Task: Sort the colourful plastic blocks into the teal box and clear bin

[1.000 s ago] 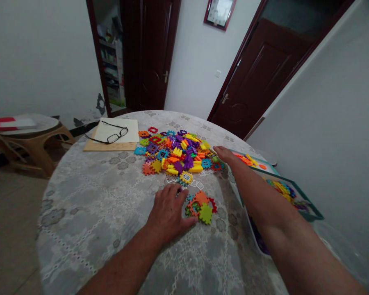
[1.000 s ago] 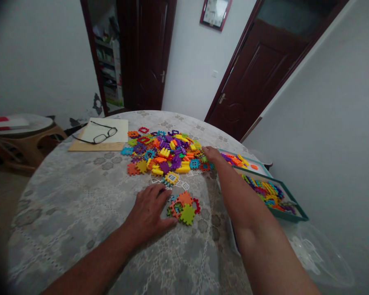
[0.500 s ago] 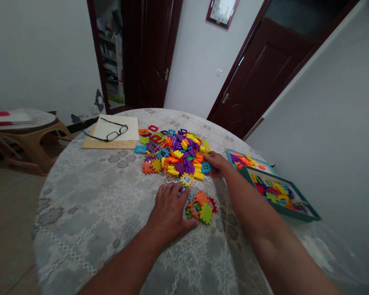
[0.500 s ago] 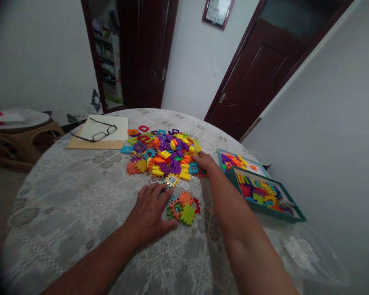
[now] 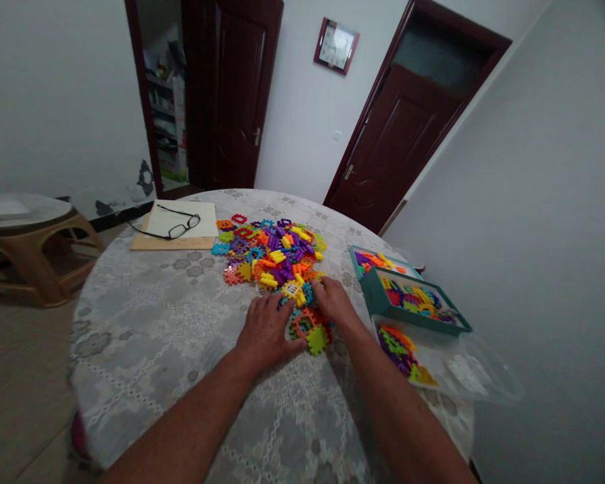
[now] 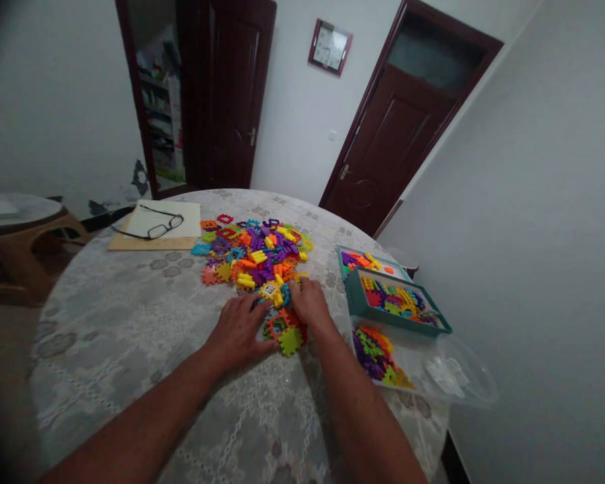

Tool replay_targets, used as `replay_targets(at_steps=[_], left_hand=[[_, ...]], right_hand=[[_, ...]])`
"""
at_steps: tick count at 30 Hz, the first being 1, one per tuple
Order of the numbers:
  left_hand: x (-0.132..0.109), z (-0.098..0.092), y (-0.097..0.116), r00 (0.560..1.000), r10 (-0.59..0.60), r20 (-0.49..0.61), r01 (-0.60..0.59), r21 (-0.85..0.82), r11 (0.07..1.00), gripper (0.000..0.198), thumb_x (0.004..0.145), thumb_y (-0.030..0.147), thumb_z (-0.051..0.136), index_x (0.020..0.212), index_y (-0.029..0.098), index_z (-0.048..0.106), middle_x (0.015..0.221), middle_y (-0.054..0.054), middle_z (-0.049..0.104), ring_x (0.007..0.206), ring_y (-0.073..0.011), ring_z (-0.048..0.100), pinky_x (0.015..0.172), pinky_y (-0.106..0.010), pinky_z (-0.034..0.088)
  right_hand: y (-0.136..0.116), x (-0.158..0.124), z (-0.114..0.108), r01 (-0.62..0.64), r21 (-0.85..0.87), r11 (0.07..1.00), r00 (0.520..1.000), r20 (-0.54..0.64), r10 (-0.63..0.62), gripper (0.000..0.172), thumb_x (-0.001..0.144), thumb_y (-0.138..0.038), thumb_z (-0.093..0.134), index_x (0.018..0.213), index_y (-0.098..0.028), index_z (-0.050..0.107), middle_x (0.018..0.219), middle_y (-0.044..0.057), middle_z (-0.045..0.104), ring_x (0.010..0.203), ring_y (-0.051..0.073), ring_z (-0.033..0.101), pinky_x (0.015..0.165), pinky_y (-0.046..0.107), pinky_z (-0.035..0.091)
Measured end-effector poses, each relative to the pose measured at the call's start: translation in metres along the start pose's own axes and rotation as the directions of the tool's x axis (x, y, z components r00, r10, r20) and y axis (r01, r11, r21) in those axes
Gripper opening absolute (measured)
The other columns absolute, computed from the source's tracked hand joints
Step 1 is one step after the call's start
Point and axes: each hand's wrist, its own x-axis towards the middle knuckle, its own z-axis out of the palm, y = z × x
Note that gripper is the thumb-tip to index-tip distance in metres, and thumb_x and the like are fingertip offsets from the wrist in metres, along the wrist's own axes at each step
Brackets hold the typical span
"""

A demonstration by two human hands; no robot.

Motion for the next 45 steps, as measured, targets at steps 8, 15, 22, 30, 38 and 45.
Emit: replay_targets(at_steps=[8,15,22,30,38,45], left_hand=[[0.001,0.002,-0.005,0.999,0.043,-0.016,-0.043,0.021,0.999,0.063,0.081,0.02,0.067,0.144,0.022,0.06,0.154,-0.016,0.055,0.146,-0.0356,0.047,0.126,-0.057,0.032],[0.006,0.015,-0.02,0.987,0.011,-0.158,-0.02,-0.053,0.998,0.065,0.082,0.016,0.055,0.147,0.015,0.053,0.148,-0.019,0.058,0.141,-0.0368,0.052,0.124,-0.059,0.04],[0.011,0.005,-0.025,0.953,-0.035,-0.301,-0.029,-0.205,0.978,0.067,0.088,0.014,0.044,0.155,0.017,0.047,0.15,-0.015,0.057,0.143,-0.0306,0.051,0.127,-0.054,0.038],[0.012,0.008,-0.02,0.972,-0.027,-0.235,0.015,-0.05,0.999,0.027,0.09,0.034,0.071,0.113,0.02,0.073,0.122,-0.013,0.07,0.117,-0.0325,0.064,0.107,-0.05,0.052],[0.007,0.009,-0.018,0.978,0.036,-0.204,-0.049,-0.06,0.997,0.024,0.091,0.023,0.065,0.115,0.02,0.068,0.117,-0.012,0.071,0.112,-0.0312,0.067,0.102,-0.049,0.056],[0.002,0.013,-0.011,0.984,0.054,-0.17,-0.08,-0.148,0.986,0.046,0.09,0.024,0.069,0.134,0.022,0.058,0.133,-0.015,0.066,0.13,-0.0338,0.061,0.116,-0.054,0.051]], right_hand=[[0.008,-0.065,0.027,0.218,0.078,0.973,0.965,-0.163,-0.204,0.044,0.109,-0.044,0.048,0.144,-0.022,0.065,0.15,0.015,0.061,0.143,0.029,0.053,0.122,0.043,0.04],[-0.005,-0.098,0.051,0.355,0.005,0.935,0.902,-0.264,-0.341,0.057,0.1,-0.036,0.064,0.154,-0.02,0.056,0.162,0.019,0.048,0.149,0.035,0.045,0.125,0.057,0.033],[-0.006,-0.098,0.038,0.494,0.061,0.868,0.861,-0.174,-0.478,0.048,0.101,-0.034,0.065,0.147,-0.024,0.06,0.151,0.012,0.063,0.142,0.029,0.052,0.13,0.057,0.02],[0.018,-0.076,0.043,0.265,0.041,0.963,0.941,-0.229,-0.249,0.036,0.103,-0.035,0.063,0.136,-0.023,0.068,0.15,0.014,0.063,0.14,0.033,0.055,0.123,0.061,0.028],[0.029,-0.078,0.046,0.332,0.111,0.937,0.915,-0.281,-0.291,0.04,0.1,-0.018,0.056,0.138,-0.018,0.066,0.144,0.016,0.066,0.137,0.031,0.058,0.121,0.054,0.04],[0.027,-0.074,0.038,0.423,0.367,0.829,0.882,-0.378,-0.283,0.034,0.1,-0.016,0.051,0.126,-0.022,0.073,0.124,0.011,0.076,0.118,0.024,0.07,0.109,0.041,0.055]])
